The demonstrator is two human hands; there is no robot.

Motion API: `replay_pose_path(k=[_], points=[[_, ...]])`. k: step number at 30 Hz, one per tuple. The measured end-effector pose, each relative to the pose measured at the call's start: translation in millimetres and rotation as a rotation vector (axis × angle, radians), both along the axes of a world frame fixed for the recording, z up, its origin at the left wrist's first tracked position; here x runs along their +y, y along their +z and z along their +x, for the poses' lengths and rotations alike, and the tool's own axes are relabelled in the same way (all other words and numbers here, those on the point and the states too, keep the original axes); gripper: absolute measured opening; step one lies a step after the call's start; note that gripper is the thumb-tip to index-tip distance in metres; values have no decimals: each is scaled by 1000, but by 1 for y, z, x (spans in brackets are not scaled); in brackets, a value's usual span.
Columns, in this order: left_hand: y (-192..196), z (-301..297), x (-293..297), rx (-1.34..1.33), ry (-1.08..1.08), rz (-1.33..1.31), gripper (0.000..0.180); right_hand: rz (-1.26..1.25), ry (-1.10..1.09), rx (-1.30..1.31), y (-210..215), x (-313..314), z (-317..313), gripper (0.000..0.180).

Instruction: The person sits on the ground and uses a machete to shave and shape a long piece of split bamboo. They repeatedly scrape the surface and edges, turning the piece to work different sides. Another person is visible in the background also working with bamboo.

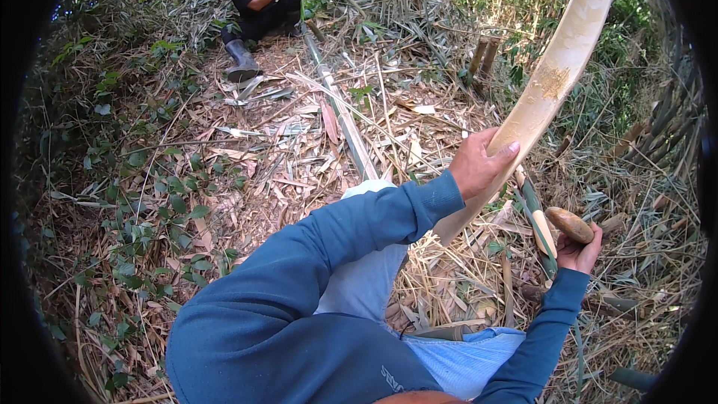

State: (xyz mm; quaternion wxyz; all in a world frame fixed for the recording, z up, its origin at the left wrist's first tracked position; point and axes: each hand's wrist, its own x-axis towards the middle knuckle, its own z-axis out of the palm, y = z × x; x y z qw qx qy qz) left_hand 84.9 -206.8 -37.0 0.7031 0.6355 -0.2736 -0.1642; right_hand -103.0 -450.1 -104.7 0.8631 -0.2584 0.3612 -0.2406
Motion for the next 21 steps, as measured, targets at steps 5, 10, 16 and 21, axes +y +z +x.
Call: replay_pose_path(k=[5,10,16,21], points=[[4,-2,-2,18,-1,-15,41,-212,-121,-33,-4,6,6,22],[4,0,0,17,62,4,40,-826,85,182,3,23,12,16],[-11,9,-11,83,152,-229,36,-768,153,336,11,54,23,13],[-20,24,-20,91,253,-247,33,-759,323,180,22,83,36,12]])
